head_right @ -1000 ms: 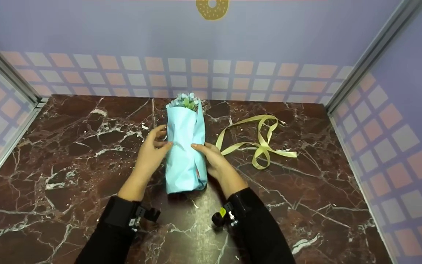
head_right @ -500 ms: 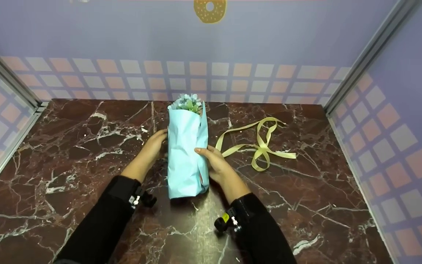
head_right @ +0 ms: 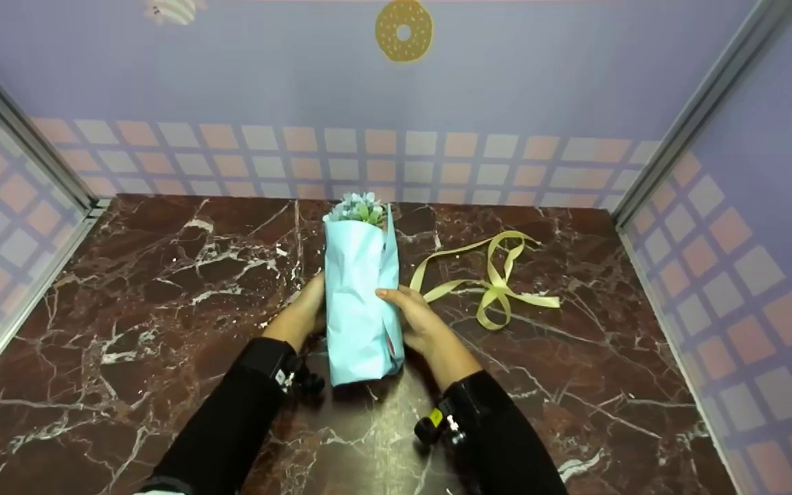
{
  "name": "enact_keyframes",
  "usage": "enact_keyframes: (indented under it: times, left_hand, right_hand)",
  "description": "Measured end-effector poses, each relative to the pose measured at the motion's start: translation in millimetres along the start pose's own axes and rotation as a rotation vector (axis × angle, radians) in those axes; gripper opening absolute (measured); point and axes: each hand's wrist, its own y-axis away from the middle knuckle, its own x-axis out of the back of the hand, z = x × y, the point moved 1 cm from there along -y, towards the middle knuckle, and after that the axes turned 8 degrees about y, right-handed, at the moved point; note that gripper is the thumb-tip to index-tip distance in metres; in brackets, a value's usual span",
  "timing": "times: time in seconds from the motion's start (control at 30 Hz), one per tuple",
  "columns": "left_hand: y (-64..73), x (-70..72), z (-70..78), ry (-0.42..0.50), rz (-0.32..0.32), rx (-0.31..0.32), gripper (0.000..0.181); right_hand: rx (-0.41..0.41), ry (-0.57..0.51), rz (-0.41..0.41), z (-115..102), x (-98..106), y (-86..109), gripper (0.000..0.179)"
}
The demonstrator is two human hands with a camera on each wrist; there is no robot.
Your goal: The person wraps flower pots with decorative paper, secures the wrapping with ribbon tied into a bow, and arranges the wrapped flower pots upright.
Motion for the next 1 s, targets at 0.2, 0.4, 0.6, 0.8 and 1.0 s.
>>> enact_keyframes:
  times: [0.2,0.4,0.6,0.8,1.0]
  left_hand:
    - [-4.2,-4.6,-0.5,0.027,0.015,0.003,0.062]
    - [-5.0,-3.3,0.8,0.002,0.025,-0.083,0.061]
    - [-4.5,5.2,11.2,-0.043,0.15,-0.203,0.052]
    - [3.7,23.6,24.8,-0.129,0.329,-0.303,0.03]
    - [12.7,47.1,38.1,-0.388,0.336,-0.43,0.036]
  right_hand:
    - [0.006,-0.001,-0.006,0,0,0.5,0.018]
    - [0.003,-0.01,-0.027,0,-4,3.2,0.023]
    - [-0.006,-0.016,-0.009,2,-5,3.6,0.029]
    - [-0.02,-0.021,-0.02,6,-2,4.0,0.03]
    - [-0.032,-0.016,-0.012,8,1,6.8,0.029]
